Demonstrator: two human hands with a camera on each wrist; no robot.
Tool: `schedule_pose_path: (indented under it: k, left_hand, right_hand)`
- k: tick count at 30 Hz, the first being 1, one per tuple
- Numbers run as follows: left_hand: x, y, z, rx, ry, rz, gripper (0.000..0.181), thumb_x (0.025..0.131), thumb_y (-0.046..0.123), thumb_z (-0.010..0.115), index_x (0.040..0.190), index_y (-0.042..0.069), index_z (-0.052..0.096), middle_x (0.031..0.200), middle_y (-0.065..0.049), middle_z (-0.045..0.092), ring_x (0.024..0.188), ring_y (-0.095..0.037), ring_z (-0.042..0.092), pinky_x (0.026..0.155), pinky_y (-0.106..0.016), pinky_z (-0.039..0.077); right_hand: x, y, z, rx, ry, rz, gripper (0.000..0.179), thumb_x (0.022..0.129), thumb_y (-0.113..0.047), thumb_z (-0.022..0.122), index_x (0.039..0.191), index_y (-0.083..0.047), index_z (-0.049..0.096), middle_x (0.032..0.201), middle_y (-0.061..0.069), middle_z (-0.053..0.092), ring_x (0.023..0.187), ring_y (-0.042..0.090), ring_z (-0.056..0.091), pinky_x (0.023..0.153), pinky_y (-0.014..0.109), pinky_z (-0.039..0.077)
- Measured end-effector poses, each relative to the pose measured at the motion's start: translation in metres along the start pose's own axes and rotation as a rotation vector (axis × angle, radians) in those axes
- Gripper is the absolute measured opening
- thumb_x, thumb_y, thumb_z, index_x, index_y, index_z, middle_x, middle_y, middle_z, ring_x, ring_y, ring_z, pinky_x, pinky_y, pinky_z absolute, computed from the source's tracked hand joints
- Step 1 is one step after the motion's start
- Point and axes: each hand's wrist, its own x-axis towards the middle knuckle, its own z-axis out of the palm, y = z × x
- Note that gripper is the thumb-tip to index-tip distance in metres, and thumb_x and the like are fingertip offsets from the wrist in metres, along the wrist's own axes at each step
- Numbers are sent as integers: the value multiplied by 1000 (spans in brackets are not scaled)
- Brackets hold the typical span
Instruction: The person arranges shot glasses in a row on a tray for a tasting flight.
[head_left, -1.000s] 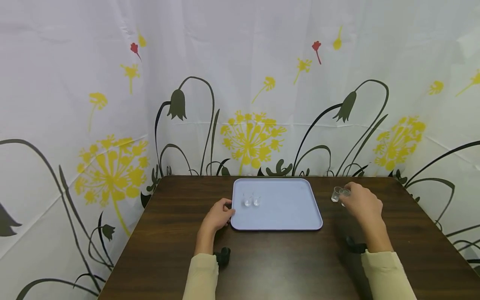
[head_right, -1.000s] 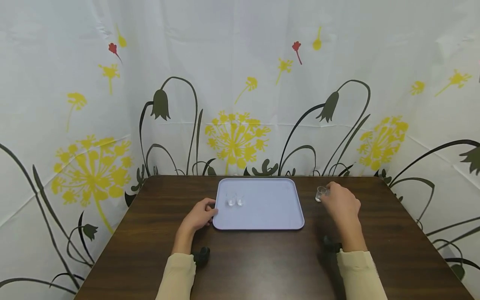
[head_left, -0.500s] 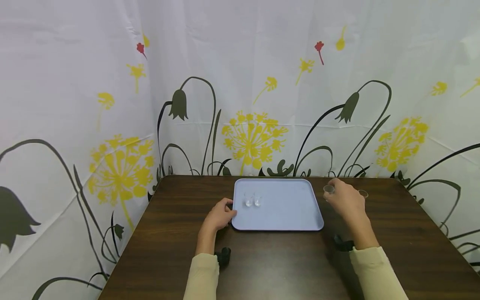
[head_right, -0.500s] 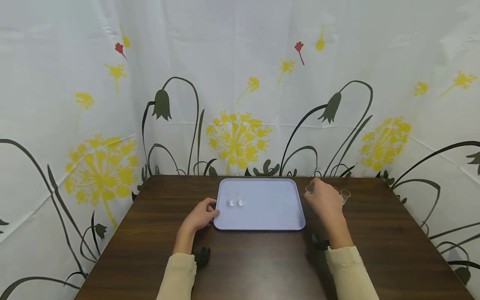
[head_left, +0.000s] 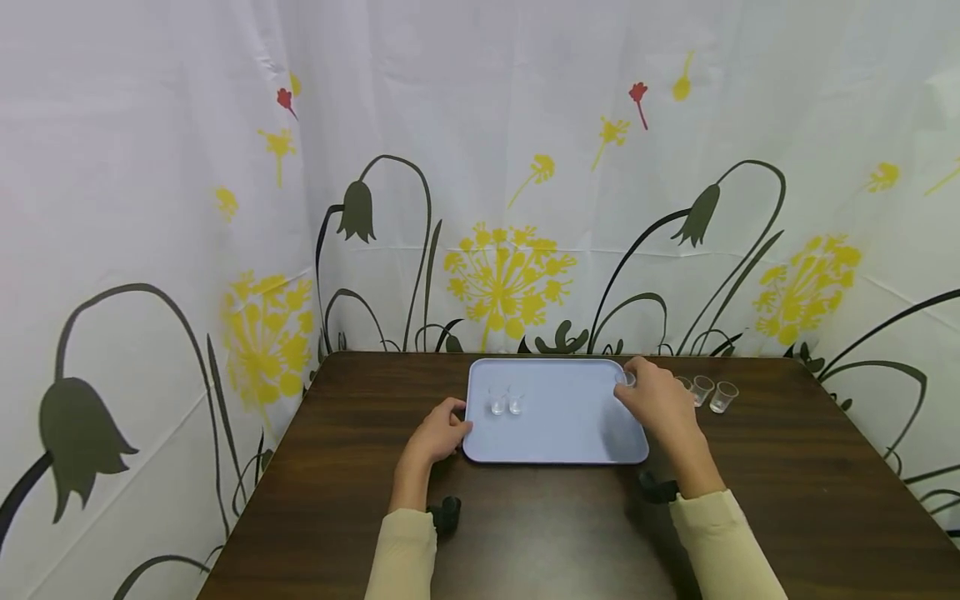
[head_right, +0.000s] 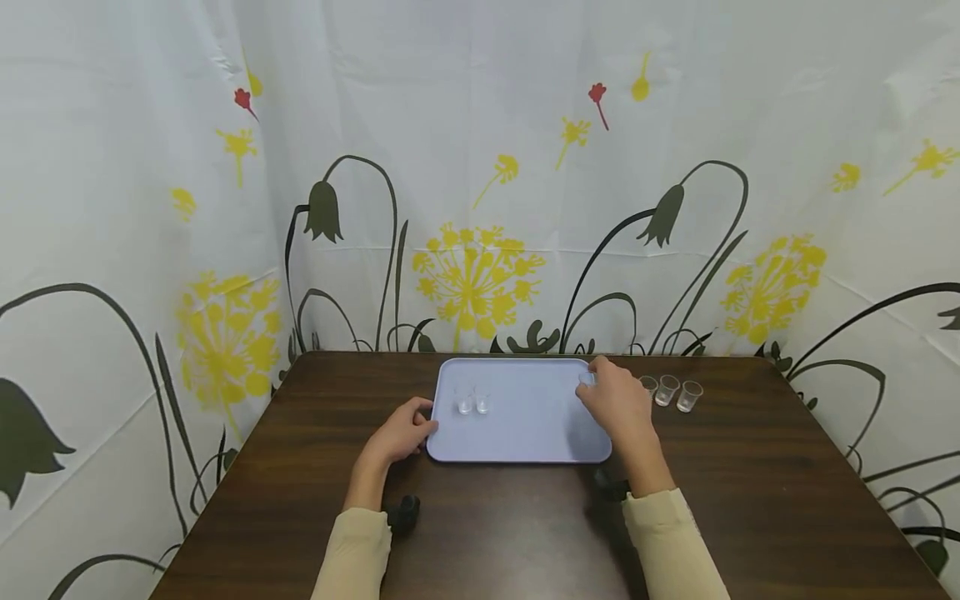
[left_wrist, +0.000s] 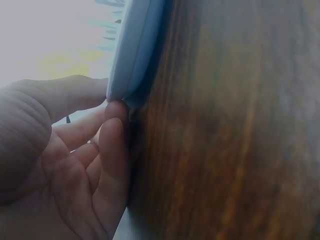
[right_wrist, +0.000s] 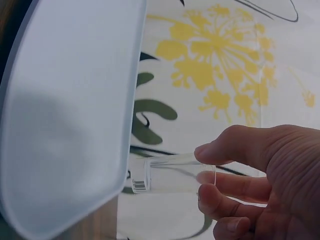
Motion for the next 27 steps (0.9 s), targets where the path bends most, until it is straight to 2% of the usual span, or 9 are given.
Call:
schedule_pose_path:
  k: [4, 8, 17, 27]
  left_hand:
    - [-1, 0, 0, -6, -10, -11, 47, 107, 16, 63, 150, 1, 53, 99, -11, 69, 72, -19, 61, 65, -30, 48]
    - [-1, 1, -1, -11, 1, 3, 46, 106, 14, 63, 148, -2, 54, 98, -12, 69, 69, -19, 61, 63, -30, 48]
    - [-3, 4, -3, -18, 4, 0, 46, 106, 13, 63, 148, -2, 54, 100, -14, 70, 70, -20, 62, 63, -30, 48]
    - [-1, 4, -3, -16, 5, -1, 46, 105, 13, 64, 148, -2, 55, 99, -13, 70, 70, -20, 62, 62, -30, 49]
  right_hand:
    - [1, -10, 5, 6, 0, -8, 47, 97, -32, 66, 137, -7, 67, 113, 20, 77, 77, 31, 63, 58, 41, 45]
    - [2, -18, 8, 11, -2, -27, 45, 96, -33, 66, 134, -10, 68, 101, 13, 77, 76, 30, 64, 59, 43, 47]
    - [3, -32, 22, -6, -6, -53, 43, 96, -35, 67, 134, -14, 69, 102, 8, 78, 78, 27, 68, 63, 47, 52]
    - [4, -50, 40, -1, -16, -133, 39, 94, -32, 72, 127, -12, 74, 96, 2, 80, 82, 25, 72, 67, 51, 57]
